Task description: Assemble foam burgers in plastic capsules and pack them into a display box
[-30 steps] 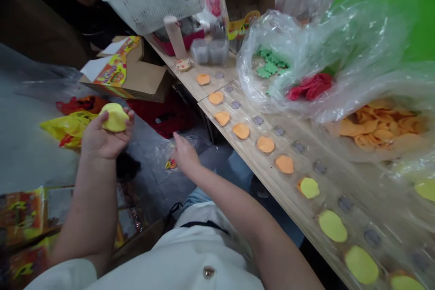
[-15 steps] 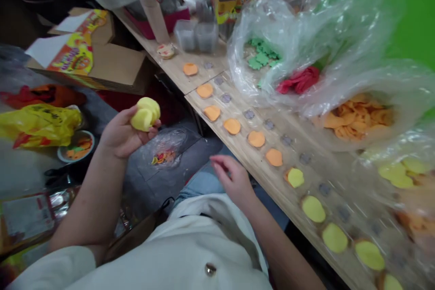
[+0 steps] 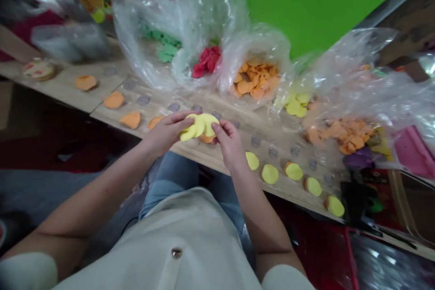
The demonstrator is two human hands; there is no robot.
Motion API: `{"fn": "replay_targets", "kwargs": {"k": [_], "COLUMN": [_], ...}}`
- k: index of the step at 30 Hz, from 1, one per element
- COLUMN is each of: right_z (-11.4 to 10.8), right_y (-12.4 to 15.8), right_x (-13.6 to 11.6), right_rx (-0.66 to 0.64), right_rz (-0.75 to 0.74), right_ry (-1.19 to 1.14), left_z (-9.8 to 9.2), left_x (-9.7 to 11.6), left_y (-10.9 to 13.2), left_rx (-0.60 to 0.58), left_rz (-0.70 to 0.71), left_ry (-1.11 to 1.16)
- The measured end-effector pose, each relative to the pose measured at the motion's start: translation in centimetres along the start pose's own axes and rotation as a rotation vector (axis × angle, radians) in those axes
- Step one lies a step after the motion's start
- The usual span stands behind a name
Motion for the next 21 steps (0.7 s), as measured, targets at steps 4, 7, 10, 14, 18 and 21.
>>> {"fn": "replay_targets", "kwargs": {"k": [4,7,10,14,18,21], "right_z": [-5.3,-6.3,-3.9,-0.4,0.6,0.6], "right_y": [-1.0,-1.8,-2.3,-3.3,-4.0,-3.7], "right_x": [-0.3,0.4,1.6,3.5,4.7,4.7], "right_rx": [0.261,0.206,-0.019,-0.201,-0.206,-0.218], "right_rz": [-0.122,-0.152,-0.169,-0.184,-0.356,-0.466], "right_ry": [0.132,0.331,0.434,0.639,1.045,1.138], "left_z": [-2.4,-6.1,-8.7,-9.1,-6.3,-3.7], "left_x": [0.1,0.2,-0.3,-1.0,-2.0,-2.9], "left_y": [0.3,0.7,1.2,1.8,2.1,1.6], "left_rx": [0.147,0.234,0.26,0.284,0.084,-0.131], "left_rz": [-0.111,-0.19,-0.215,-0.175,-0.154,-0.015], "left_ry": [0.116,0.151,0.121,-0.056,-0.354,-0.615]}}
Point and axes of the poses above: each hand's wrist, its own y-axis away from the middle knuckle, its own z-axis out of the palm, x = y × z, the point moved 3 cm from there along -y, towards the middle knuckle, and after that the axes turned 7 degrees about x, right-handed, at the moved point
